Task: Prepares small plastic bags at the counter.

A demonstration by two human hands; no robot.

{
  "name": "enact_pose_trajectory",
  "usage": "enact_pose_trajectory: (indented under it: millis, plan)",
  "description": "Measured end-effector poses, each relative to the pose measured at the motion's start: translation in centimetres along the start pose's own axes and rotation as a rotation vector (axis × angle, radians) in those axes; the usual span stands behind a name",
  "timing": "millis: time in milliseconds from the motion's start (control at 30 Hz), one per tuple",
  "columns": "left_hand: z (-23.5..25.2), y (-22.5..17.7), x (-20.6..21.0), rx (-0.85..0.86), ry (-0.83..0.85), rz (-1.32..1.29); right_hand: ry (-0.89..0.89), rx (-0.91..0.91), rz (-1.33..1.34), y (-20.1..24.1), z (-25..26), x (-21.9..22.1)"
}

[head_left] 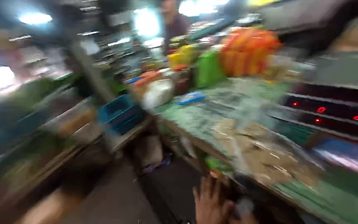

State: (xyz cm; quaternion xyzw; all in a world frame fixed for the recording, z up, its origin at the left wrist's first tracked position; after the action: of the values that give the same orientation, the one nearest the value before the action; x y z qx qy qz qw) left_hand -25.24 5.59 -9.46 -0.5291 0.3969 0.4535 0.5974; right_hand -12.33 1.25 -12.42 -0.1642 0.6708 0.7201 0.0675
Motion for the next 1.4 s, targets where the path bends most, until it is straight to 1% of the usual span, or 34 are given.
enact_pose_trajectory:
  millis: [33, 100, 167, 200, 300, 367, 533, 600, 667, 733, 800, 833, 900, 967, 1000, 1100, 1200, 1300, 1333, 1400]
  plan:
    - [0.4, -0.2, 0.7, 0.058, -0.008, 0.031, 0.002, 0.032, 0.004, 0.2, 0.3, 0.2]
    - [0.3, -0.6, 2.3, 0.127, 0.092, 0.032, 0.006, 0.101, 0.043, -0.8, 0.0, 0.3]
    - [1.1, -2.1, 2.9, 0.149, 0.184, -0.024, -0.034, 0.137, 0.099, -1.9, 0.3, -0.9]
    - [1.1, -2.2, 2.9, 0.140, 0.201, -0.037, -0.044, 0.160, 0.125, -2.3, 0.2, -0.8]
    - [1.2, -1.8, 2.6, 0.120, 0.181, -0.001, -0.112, 0.164, 0.169, -2.9, 0.1, -0.1]
    - [1.0, -1.8, 2.9, 0.120, 0.185, 0.020, -0.144, 0.201, 0.172, -3.4, -0.5, 0.0]
    - [1.0, -2.4, 3.1, 0.111, 0.216, 0.038, -0.213, 0.274, 0.179, -3.2, -1.5, -0.7]
    - [1.1, -2.4, 3.4, 0.093, 0.226, 0.052, -0.231, 0.253, 0.178, -3.1, -1.8, -1.2]
    - [1.3, -1.8, 3.5, 0.080, 0.222, 0.043, -0.189, 0.187, 0.166, -3.0, -1.9, -1.6]
    - [1.0, -0.4, 2.7, 0.085, 0.185, -0.083, -0.092, 0.155, 0.142, -2.7, -2.4, -1.9]
    - [-0.4, 0.5, 0.8, 0.153, 0.078, -0.260, -0.016, 0.171, 0.203, -2.4, -3.2, -2.7]
    - [-1.4, 0.5, -0.3, 0.216, 0.029, -0.293, -0.011, 0.176, 0.273, -2.3, -3.5, -3.0]
    - [-4.0, 0.5, -1.2, 0.327, 0.024, -0.261, -0.025, 0.175, 0.399, -2.3, -3.7, -2.8]
    - [-6.1, 1.2, 0.0, 0.368, 0.030, -0.191, -0.006, 0.192, 0.458, -2.4, -3.8, -1.6]
    - [-6.7, 1.9, 0.6, 0.370, -0.007, -0.180, 0.006, 0.194, 0.479, -2.5, -3.8, -0.9]
    - [-6.7, 4.2, 0.9, 0.289, -0.089, -0.225, -0.022, 0.202, 0.606, -3.3, -3.5, 1.2]
    - [-6.8, 6.0, 1.2, 0.219, -0.084, -0.174, -0.004, 0.253, 0.712, -4.5, -3.1, 2.7]
    - [-6.9, 7.3, 1.0, 0.167, -0.077, -0.170, 0.119, 0.291, 0.649, -5.8, -2.6, 4.3]
    - [-7.1, 7.2, 0.7, 0.168, -0.067, -0.173, 0.159, 0.311, 0.616, -6.3, -2.6, 4.8]
    - [-7.2, 5.8, 0.1, 0.192, -0.059, -0.176, 0.180, 0.340, 0.592, -6.7, -2.2, 5.3]
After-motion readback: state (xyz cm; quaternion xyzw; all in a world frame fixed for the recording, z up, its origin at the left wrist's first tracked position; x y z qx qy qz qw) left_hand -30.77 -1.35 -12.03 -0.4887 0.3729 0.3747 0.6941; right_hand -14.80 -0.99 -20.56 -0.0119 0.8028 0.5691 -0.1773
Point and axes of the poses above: each hand's wrist, its own z-axis towards the middle knuckle, its own x-axis out of the palm, y = z × x, the point moved 9 cm from there along z, towards the middle knuckle, and after that the axes turned 14 degrees about -x, right-handed, at the moved point
